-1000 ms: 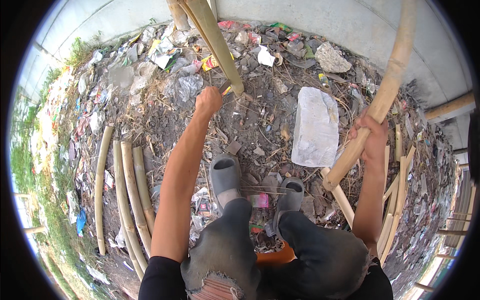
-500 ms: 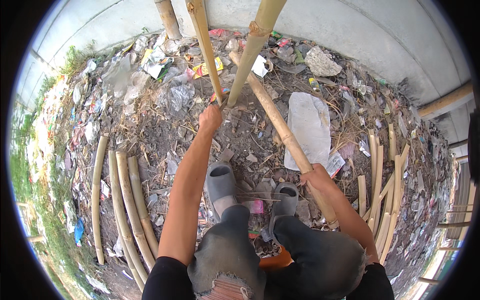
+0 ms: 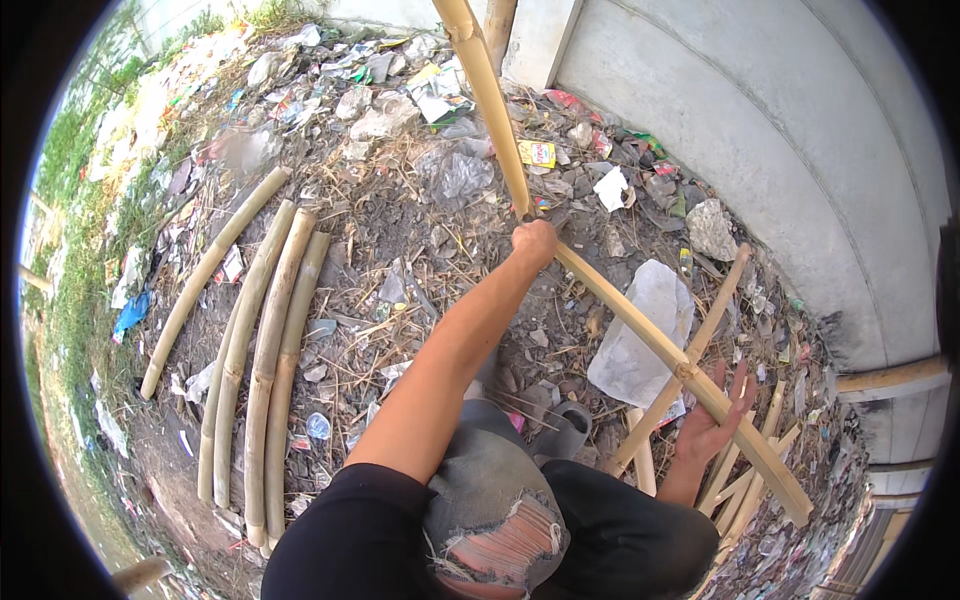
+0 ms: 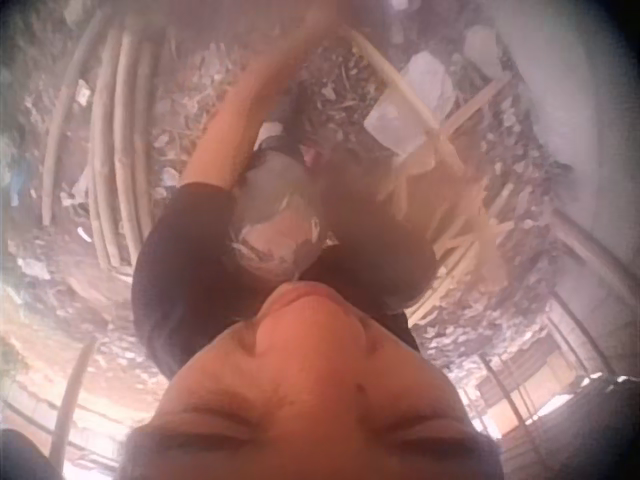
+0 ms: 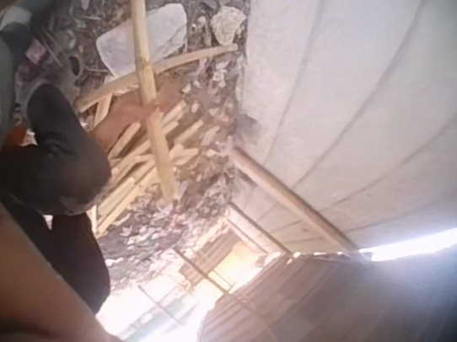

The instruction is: The person sits on a small stool and uses a machete and a wooden mallet to split bamboo poles. They position the machete against the bamboo and strike it with the mallet to drive the blade through, separating the poles into smaller sections.

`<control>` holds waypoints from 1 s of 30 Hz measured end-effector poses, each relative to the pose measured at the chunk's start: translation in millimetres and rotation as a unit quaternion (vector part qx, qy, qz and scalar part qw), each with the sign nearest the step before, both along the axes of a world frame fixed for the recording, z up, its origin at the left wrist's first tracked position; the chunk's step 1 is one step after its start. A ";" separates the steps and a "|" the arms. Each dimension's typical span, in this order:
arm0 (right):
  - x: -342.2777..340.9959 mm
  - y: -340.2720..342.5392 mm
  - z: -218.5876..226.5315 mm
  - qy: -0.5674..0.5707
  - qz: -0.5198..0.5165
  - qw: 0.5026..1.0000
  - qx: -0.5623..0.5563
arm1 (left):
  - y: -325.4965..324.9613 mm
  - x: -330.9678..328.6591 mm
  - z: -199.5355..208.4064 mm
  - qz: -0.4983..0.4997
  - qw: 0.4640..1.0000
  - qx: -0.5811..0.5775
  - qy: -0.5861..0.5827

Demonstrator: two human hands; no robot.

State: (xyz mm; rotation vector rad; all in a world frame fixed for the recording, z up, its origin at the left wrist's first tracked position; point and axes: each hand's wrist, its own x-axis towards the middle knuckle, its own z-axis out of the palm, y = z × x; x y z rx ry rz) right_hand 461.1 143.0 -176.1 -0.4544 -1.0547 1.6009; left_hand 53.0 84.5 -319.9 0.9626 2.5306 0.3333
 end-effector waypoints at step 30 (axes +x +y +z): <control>579.1 -49.2 2.9 -0.775 -0.570 0.250 -0.107 | -480.2 127.0 -63.8 0.305 0.945 -0.114 0.038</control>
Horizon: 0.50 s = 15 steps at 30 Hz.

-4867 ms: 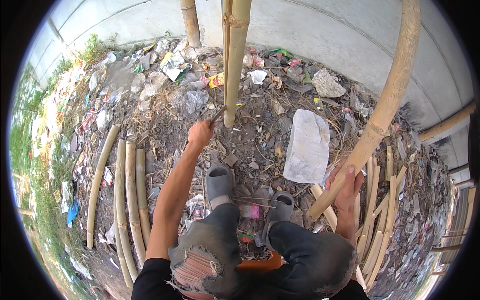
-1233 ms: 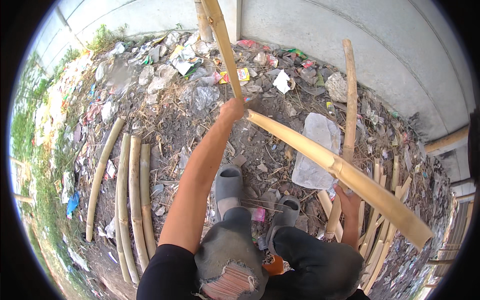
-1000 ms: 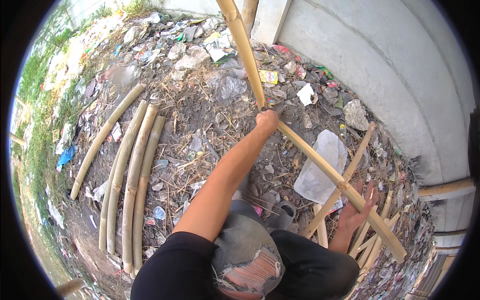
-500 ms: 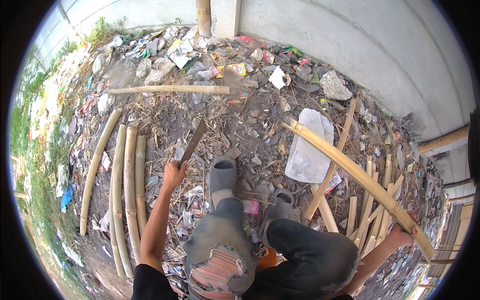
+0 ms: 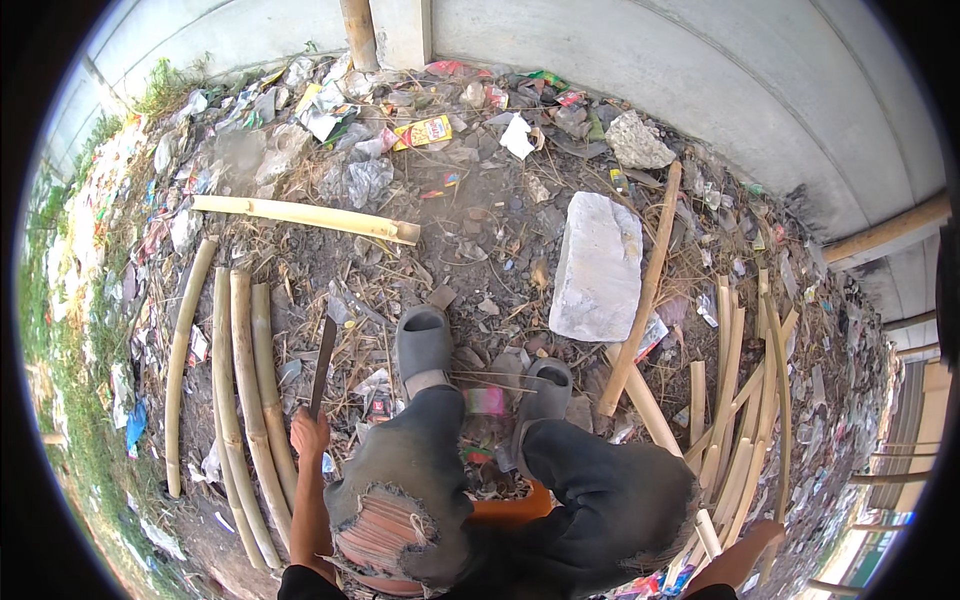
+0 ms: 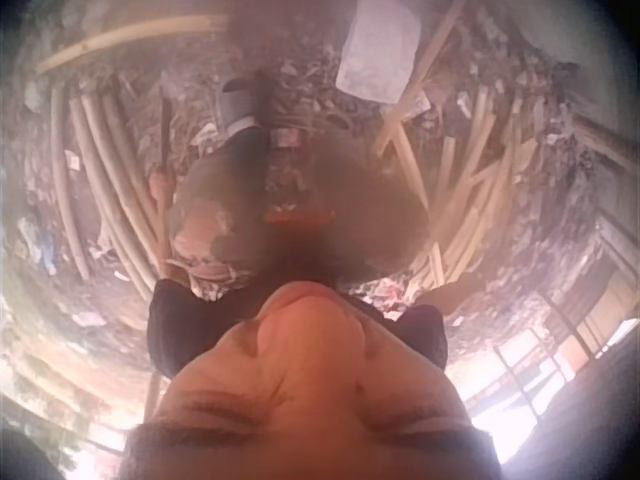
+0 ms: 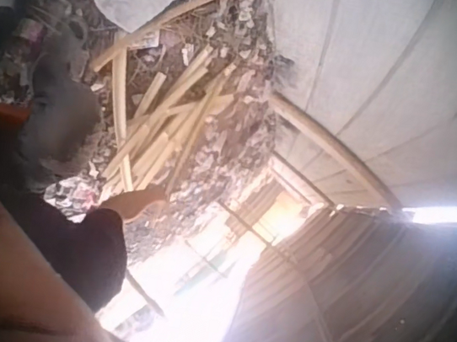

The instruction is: The person sits on a small stool and uses a machete and a wooden mallet to split bamboo poles. They position the machete against the bamboo and strike it with the mallet to drive the blade through, separating the poles into smaller sections.

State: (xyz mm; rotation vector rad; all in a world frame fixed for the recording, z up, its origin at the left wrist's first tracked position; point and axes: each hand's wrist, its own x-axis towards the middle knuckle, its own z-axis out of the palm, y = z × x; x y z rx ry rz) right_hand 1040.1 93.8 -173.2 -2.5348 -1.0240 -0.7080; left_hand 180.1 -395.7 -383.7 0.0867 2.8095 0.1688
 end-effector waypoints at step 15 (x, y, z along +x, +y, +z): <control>-145.0 -24.9 -154.7 0.299 0.144 0.941 -0.069 | 209.0 -259.5 -34.2 0.164 0.876 0.450 -0.058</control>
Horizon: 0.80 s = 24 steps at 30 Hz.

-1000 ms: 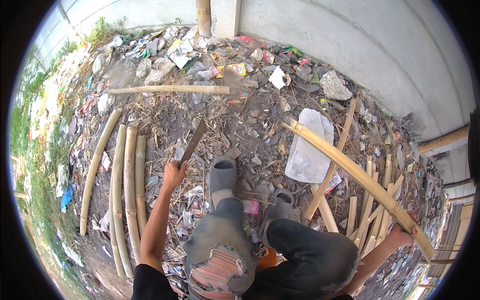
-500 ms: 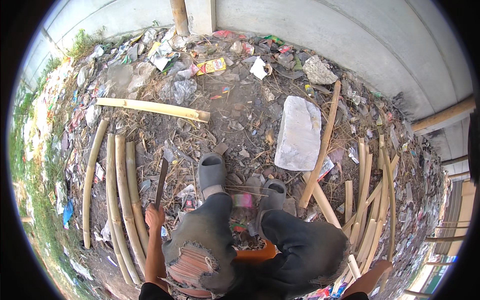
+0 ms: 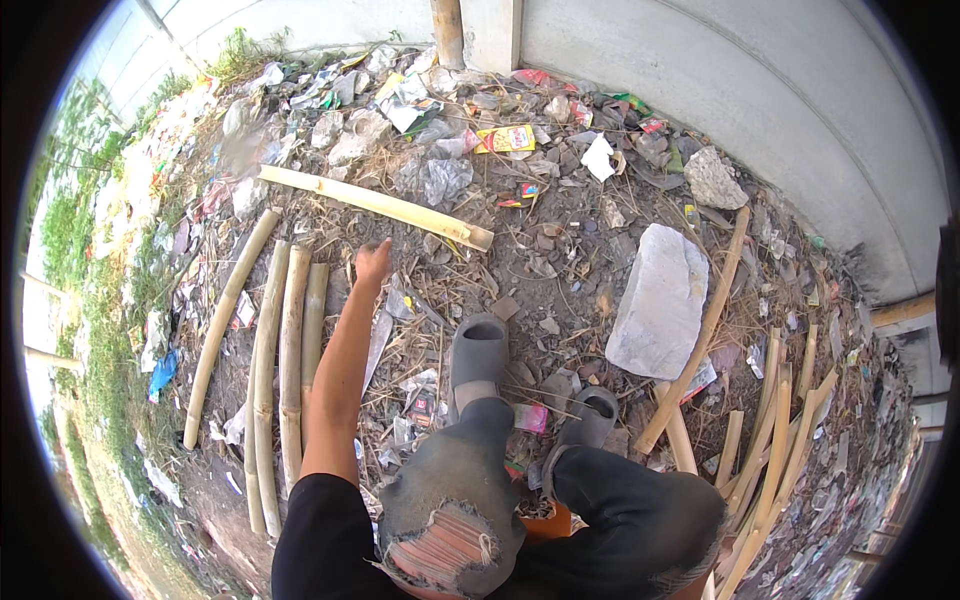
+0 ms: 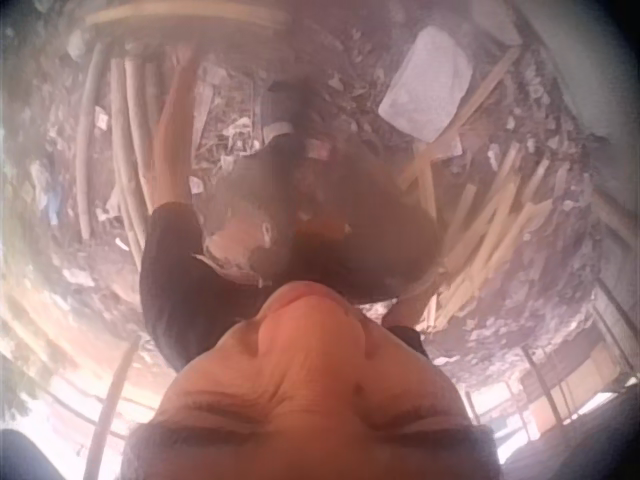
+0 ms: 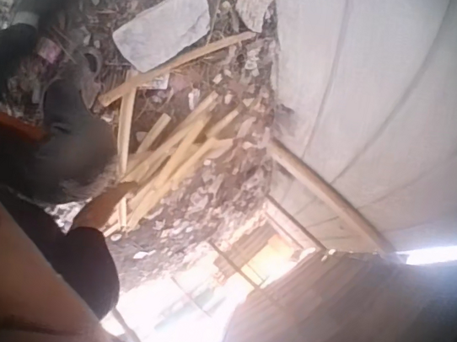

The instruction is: The person sits on a small stool and uses a machete and a wooden mallet to split bamboo poles. They position the machete against the bamboo and strike it with the mallet to drive the blade through, separating the poles into smaller sections.

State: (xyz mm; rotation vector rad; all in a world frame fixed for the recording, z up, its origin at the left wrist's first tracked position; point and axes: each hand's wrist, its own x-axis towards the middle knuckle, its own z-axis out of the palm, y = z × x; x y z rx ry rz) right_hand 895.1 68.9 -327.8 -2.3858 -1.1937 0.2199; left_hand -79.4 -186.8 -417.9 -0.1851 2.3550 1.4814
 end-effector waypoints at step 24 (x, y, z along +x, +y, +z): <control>-8.3 44.4 9.0 0.134 0.093 0.985 0.059 | 110.3 -36.8 24.1 0.275 0.945 0.094 0.152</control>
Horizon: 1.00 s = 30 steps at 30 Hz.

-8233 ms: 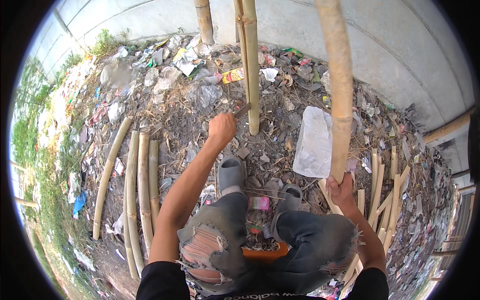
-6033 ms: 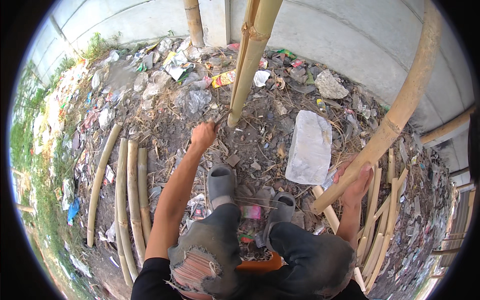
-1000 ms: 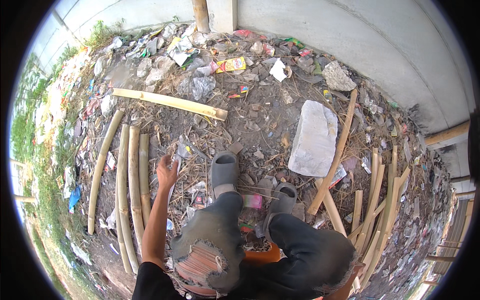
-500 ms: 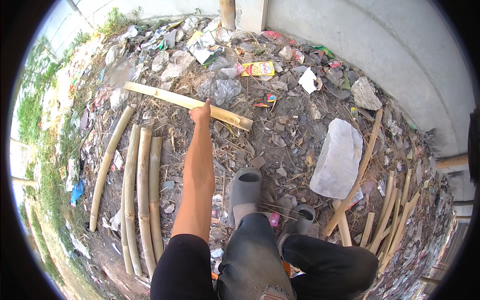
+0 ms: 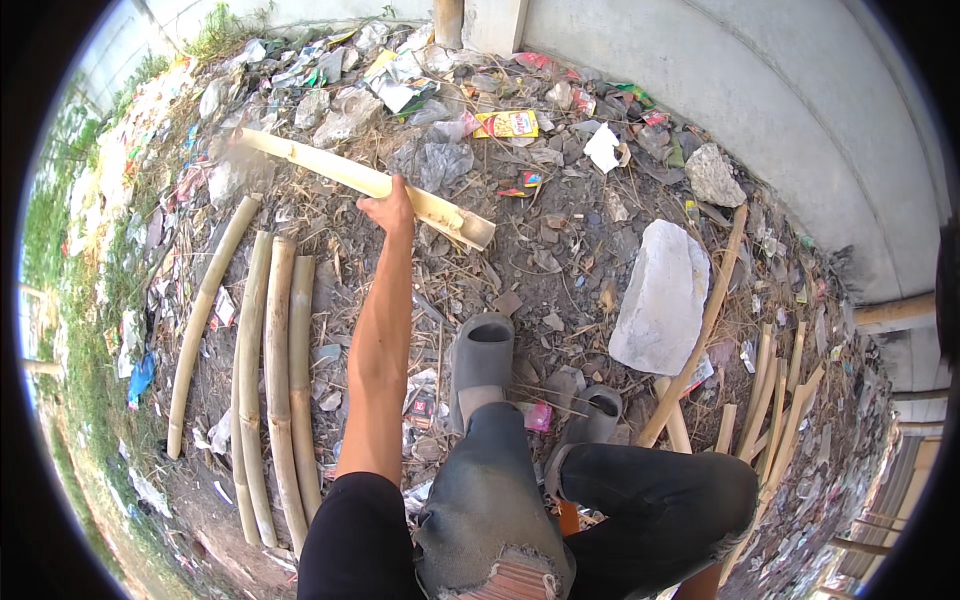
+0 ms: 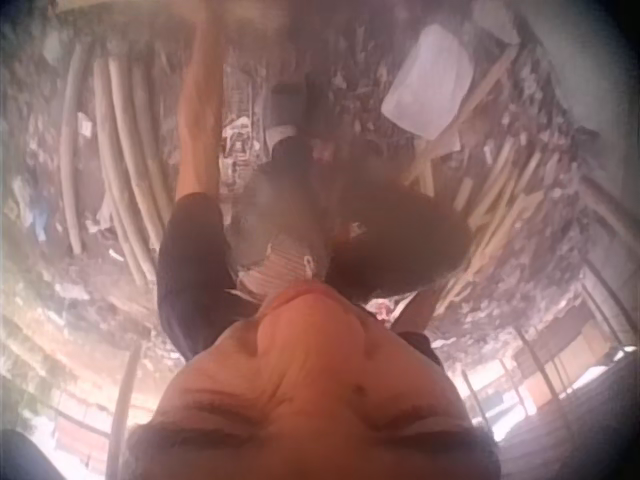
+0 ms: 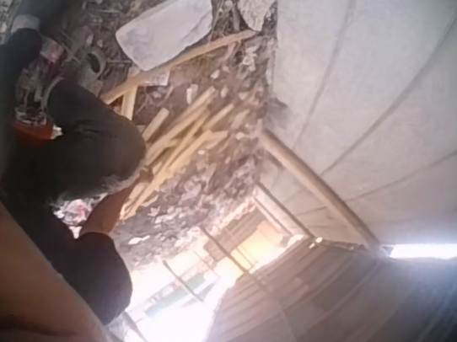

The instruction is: The person sits on a small stool and uses a machete and a wooden mallet to split bamboo poles. They position the machete against the bamboo and strike it with the mallet to drive the blade through, separating the poles into smaller sections.

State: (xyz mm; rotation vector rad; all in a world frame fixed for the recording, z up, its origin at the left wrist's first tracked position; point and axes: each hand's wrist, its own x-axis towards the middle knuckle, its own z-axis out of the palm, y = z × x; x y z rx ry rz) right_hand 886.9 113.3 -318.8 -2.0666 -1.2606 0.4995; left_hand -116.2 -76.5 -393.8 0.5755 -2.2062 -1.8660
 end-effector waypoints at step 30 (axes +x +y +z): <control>-423.7 45.8 307.9 -0.416 0.471 0.728 0.274 | 151.5 209.4 218.3 -0.433 0.416 -0.364 0.712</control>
